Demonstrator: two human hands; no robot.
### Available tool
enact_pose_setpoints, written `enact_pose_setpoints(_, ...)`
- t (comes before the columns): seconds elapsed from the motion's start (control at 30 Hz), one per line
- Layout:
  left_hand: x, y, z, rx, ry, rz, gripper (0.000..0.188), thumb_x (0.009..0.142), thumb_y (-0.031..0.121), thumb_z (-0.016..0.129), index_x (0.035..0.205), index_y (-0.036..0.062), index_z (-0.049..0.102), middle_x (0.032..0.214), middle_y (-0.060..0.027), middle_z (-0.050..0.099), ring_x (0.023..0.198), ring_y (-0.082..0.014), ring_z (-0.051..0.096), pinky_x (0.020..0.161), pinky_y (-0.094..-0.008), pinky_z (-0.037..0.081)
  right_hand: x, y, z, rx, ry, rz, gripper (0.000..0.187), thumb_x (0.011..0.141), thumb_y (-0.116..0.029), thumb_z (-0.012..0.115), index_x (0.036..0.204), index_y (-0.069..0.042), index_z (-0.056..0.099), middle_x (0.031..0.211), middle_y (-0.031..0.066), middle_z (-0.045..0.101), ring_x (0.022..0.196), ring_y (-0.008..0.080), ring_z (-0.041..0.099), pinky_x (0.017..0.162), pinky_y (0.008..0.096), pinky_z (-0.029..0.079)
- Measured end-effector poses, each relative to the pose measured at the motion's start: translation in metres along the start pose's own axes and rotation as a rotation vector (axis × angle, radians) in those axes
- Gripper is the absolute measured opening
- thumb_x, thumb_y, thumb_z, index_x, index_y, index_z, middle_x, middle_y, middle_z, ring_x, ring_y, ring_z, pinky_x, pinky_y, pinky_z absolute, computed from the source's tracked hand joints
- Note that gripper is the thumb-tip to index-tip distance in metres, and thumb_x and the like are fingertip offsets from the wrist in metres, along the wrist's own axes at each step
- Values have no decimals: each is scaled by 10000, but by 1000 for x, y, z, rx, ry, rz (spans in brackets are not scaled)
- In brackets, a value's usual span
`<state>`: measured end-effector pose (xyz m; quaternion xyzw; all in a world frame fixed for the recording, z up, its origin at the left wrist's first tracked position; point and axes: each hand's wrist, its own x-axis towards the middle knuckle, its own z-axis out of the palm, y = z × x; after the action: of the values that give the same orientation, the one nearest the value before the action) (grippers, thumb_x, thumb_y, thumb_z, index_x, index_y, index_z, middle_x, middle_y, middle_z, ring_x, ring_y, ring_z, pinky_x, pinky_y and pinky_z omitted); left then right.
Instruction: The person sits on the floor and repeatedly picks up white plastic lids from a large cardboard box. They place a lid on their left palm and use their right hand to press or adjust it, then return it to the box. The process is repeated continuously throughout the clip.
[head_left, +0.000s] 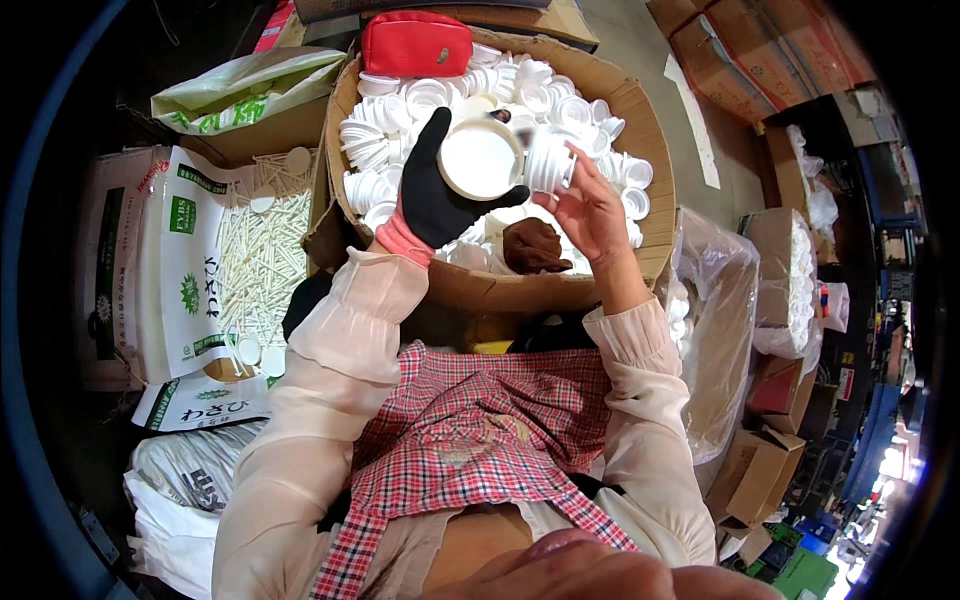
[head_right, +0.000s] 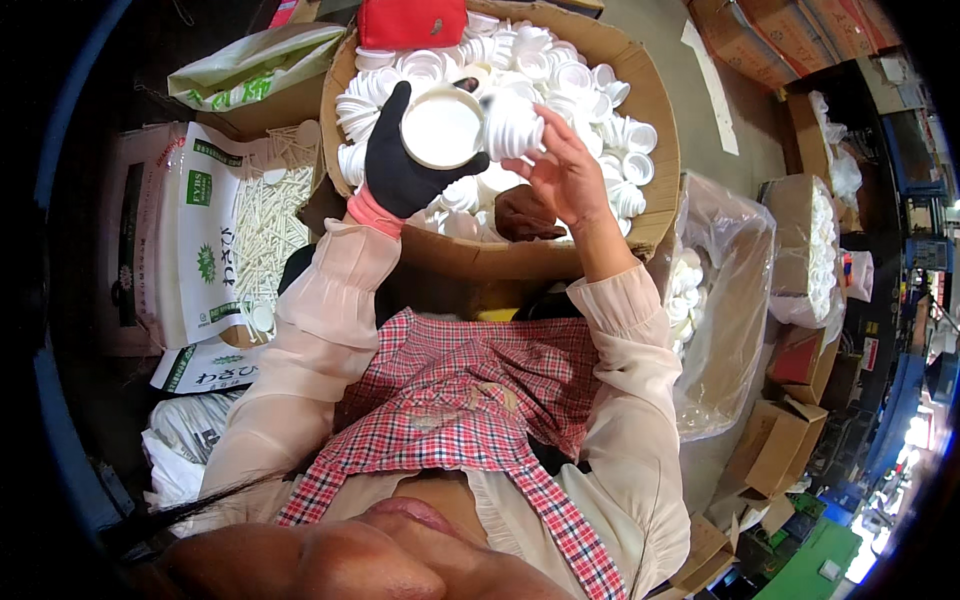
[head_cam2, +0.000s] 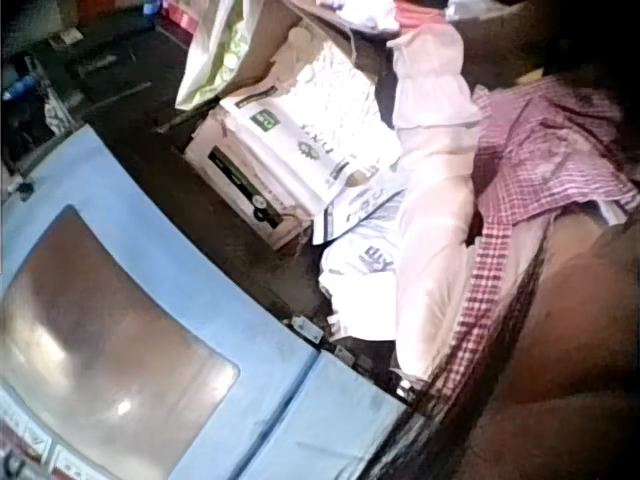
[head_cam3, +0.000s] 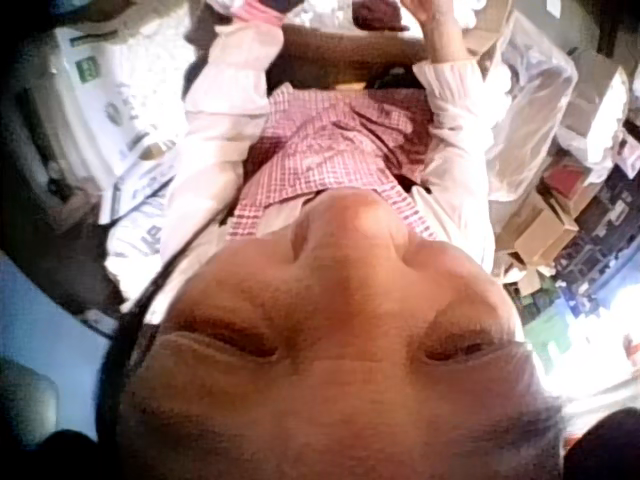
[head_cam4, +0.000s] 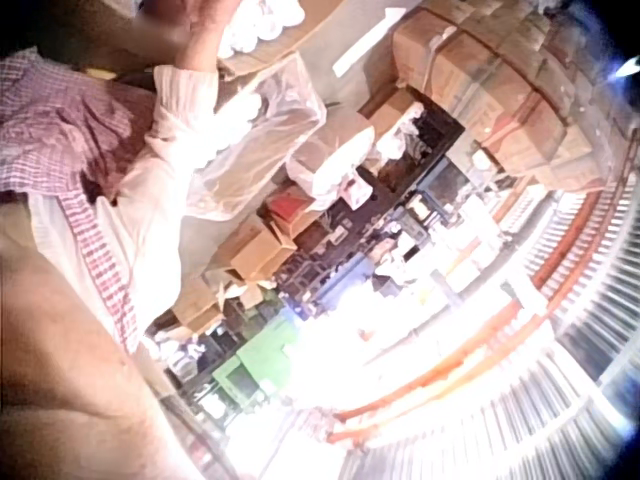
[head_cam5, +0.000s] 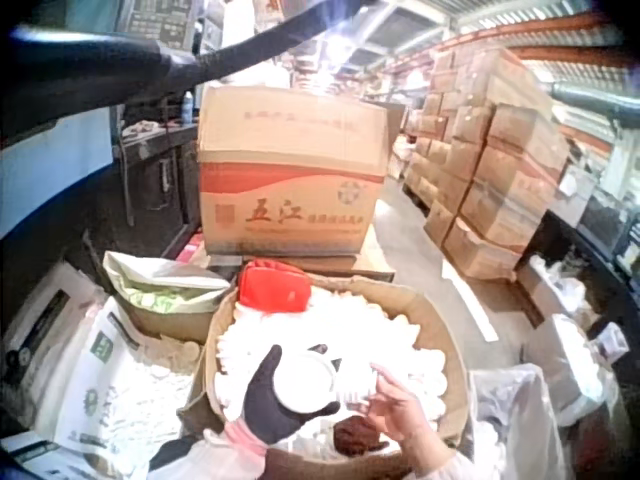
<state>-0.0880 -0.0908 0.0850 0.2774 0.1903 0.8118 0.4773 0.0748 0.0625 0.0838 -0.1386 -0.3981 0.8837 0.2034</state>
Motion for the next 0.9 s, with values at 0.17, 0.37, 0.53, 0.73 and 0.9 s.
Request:
enact_pose_setpoints(0.17, -2, -22, -8, 235, 11, -42, 789, 896, 567, 452, 1397, -31, 330, 1316, -200, 510, 1164, -347, 536, 965, -490, 450, -16, 1, 14, -274, -82, -40, 666, 858, -197, 676, 1414, -45, 341, 1299, 90, 512, 1183, 232, 521, 989, 426, 459)
enact_pose_setpoints(0.37, 12, 0, -5, -502, -129, -309, 834, 935, 662, 260, 1440, -2, 267, 1474, -300, 265, 1299, -481, 383, 924, -540, 498, -20, -13, -17, 20, -154, -51, 739, 857, -330, 693, 1438, -134, 280, 1331, 101, 479, 1111, 275, 568, 817, 462, 552)
enact_pose_setpoints(0.53, 13, -1, -17, -504, -287, -260, 743, 986, 574, 228, 1445, -9, 254, 1448, -256, 359, 1260, -414, 472, 852, -432, 542, -26, -20, -22, 72, -211, -6, 701, 868, -369, 676, 1424, -166, 302, 1294, 119, 508, 962, 297, 627, 654, 382, 544)
enact_pose_setpoints(0.73, 11, -1, -10, -405, -154, -273, 720, 981, 571, 232, 1444, 22, 277, 1440, -255, 370, 1248, -419, 479, 838, -447, 556, -31, -25, -4, 107, -27, -124, 508, 966, -391, 516, 1393, -195, 325, 1291, 105, 510, 985, 289, 622, 660, 388, 545)
enact_pose_setpoints(0.9, 12, 2, -6, -397, -154, -317, 729, 969, 595, 247, 1445, 44, 291, 1424, -265, 381, 1209, -428, 504, 760, -455, 578, -30, -27, -8, -6, -81, -113, 297, 996, -305, 471, 1230, -128, 427, 1243, 107, 544, 1102, 250, 597, 859, 468, 544)
